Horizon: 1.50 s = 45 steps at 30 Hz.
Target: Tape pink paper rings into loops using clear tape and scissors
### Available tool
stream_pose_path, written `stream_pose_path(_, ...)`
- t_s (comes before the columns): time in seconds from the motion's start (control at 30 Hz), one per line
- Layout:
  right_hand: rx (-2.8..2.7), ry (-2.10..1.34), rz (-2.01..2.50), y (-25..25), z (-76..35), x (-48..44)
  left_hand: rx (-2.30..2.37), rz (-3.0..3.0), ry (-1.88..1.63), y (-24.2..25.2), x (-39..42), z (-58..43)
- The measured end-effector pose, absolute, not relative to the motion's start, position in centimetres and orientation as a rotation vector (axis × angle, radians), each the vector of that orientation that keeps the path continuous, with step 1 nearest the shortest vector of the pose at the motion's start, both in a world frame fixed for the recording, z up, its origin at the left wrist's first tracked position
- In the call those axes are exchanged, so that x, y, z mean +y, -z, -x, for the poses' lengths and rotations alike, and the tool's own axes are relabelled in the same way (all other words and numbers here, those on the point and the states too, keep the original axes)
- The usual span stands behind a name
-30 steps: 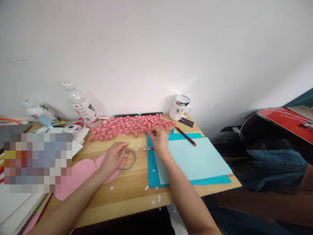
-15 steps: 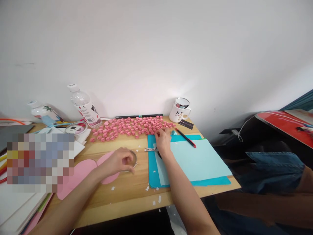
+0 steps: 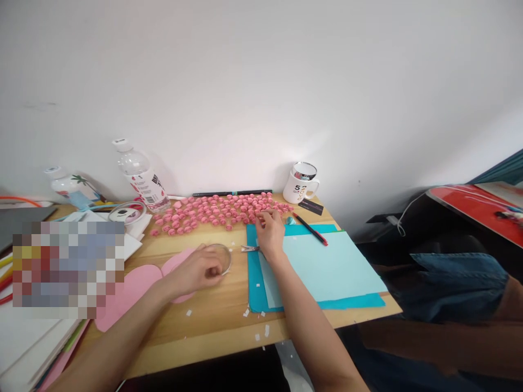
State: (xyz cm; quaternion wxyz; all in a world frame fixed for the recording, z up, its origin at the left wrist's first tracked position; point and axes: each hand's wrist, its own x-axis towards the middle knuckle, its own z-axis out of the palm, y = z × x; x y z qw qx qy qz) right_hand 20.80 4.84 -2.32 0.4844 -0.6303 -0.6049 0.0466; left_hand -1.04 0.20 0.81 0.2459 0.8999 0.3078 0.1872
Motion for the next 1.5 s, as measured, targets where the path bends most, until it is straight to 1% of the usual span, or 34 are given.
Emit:
stream_pose_path(0.1, -1.546, -0.369, 1.352, 1.6, -19.6, 4.3, 0.886, -2.491, -0.591, -0.8, 0.3, 1.0)
stream_pose_path(0.23, -1.696, -0.803, 1.251, 1.4, -18.3, 3.5, 0.873, -2.579, -0.707, -0.7, 0.8, 1.3)
stream_pose_path(0.33, -1.697, -0.957, 1.236, 1.7, -17.9, 3.3, 0.85, -2.552, -0.746, -0.5, 1.2, 1.5)
stream_pose_path(0.43, -1.693, -0.958, 1.28, 1.8, -17.9, 3.3, 0.944, -2.435, -0.849, -0.2, 1.6, 1.8)
stream_pose_path(0.57, -1.697, -0.82, 1.316, 1.6, -18.2, 3.4, 1.33, -2.116, -1.145, -0.3, 2.4, 2.6)
stream_pose_path(0.73, -1.771, -0.731, 1.297, 1.3, -18.3, 3.3, 1.536, -1.879, -1.208, -0.5, 3.1, 3.1)
stream_pose_path(0.83, -1.803, -0.723, 1.308, 1.3, -18.3, 3.3, 1.594, -1.922, -1.08, -0.3, 3.3, 3.3)
stream_pose_path(0.93, -1.808, -0.71, 1.326, 1.3, -18.3, 3.3, 1.602, -2.072, -0.749, -0.3, 3.4, 4.1)
stream_pose_path(1.0, -1.803, -0.699, 1.329, 1.3, -18.3, 3.4, 1.465, -2.176, -0.516, -0.5, 3.3, 5.1)
stream_pose_path(1.1, -1.788, -0.692, 1.328, 1.4, -18.2, 3.4, 1.358, -2.234, -0.339, -1.1, 3.0, 6.4)
stream_pose_path(1.2, -1.762, -0.692, 1.328, 1.5, -18.1, 3.4, 1.37, -2.187, -0.302, -1.4, 2.6, 6.2)
stream_pose_path(1.37, -1.684, -0.676, 1.356, 1.9, -18.3, 3.7, 1.338, -2.205, -0.418, -0.5, 2.5, 3.9)
stream_pose_path(1.5, -1.6, -0.607, 1.424, 2.1, -18.8, 4.2, 1.478, -2.261, -0.467, 0.0, 2.5, 3.3)
